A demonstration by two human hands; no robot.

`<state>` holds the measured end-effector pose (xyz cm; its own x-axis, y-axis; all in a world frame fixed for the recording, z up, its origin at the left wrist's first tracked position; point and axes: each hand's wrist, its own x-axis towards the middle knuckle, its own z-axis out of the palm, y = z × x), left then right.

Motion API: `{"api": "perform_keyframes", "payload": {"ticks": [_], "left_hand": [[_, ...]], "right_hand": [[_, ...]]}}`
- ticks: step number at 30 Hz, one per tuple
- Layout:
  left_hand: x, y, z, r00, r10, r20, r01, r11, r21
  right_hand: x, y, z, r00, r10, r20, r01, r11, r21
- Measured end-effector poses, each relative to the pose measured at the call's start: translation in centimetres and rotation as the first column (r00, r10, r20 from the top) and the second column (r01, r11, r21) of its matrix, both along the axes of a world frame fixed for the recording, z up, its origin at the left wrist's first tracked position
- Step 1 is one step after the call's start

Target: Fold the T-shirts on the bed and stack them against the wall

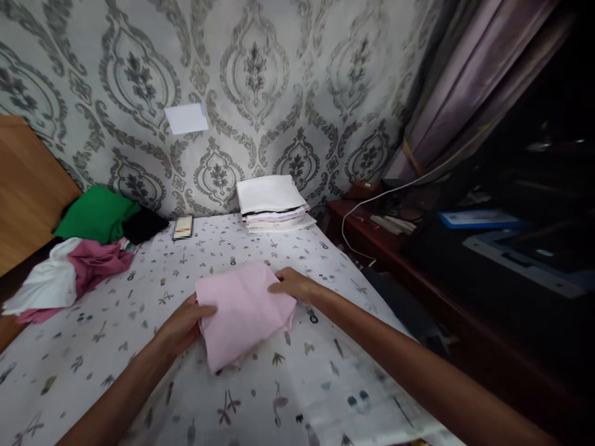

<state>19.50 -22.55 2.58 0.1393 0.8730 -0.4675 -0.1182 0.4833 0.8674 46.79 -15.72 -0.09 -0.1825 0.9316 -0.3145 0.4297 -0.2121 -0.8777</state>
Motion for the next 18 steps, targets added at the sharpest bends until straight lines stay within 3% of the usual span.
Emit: {"api": "perform_keyframes", "payload": {"ticks": [4, 8, 11, 14, 18], "left_hand": [[1.3, 3.8, 2.1, 0.999, 0.037, 0.025, -0.041, 0.987, 0.156], [4.1, 11.1, 4.8, 0.997, 0.046, 0.064, -0.066, 0.926, 0.371], [6.7, 18.0, 7.0, 0.995, 0.058, 0.087, -0.095, 0.851, 0.517], [9.2, 25.0, 9.2, 0.993, 0.090, 0.080, -0.121, 0.782, 0.611], [11.3, 32.6, 10.2, 0.945, 0.268, -0.187, -0.081, 0.748, 0.659]], "right_hand": [[1.9, 0.5, 1.5, 0.982, -0.025, -0.186, 0.043, 0.995, 0.090], [4.7, 4.3, 4.3, 0.917, -0.118, -0.382, 0.223, 0.944, 0.244], [6.3, 9.4, 7.1, 0.926, -0.234, -0.297, 0.349, 0.833, 0.430], [7.6, 15.5, 9.8, 0.917, -0.369, -0.151, 0.387, 0.731, 0.562], [8.4, 22.5, 11.6, 0.860, -0.511, 0.000, 0.402, 0.677, 0.616]]}}
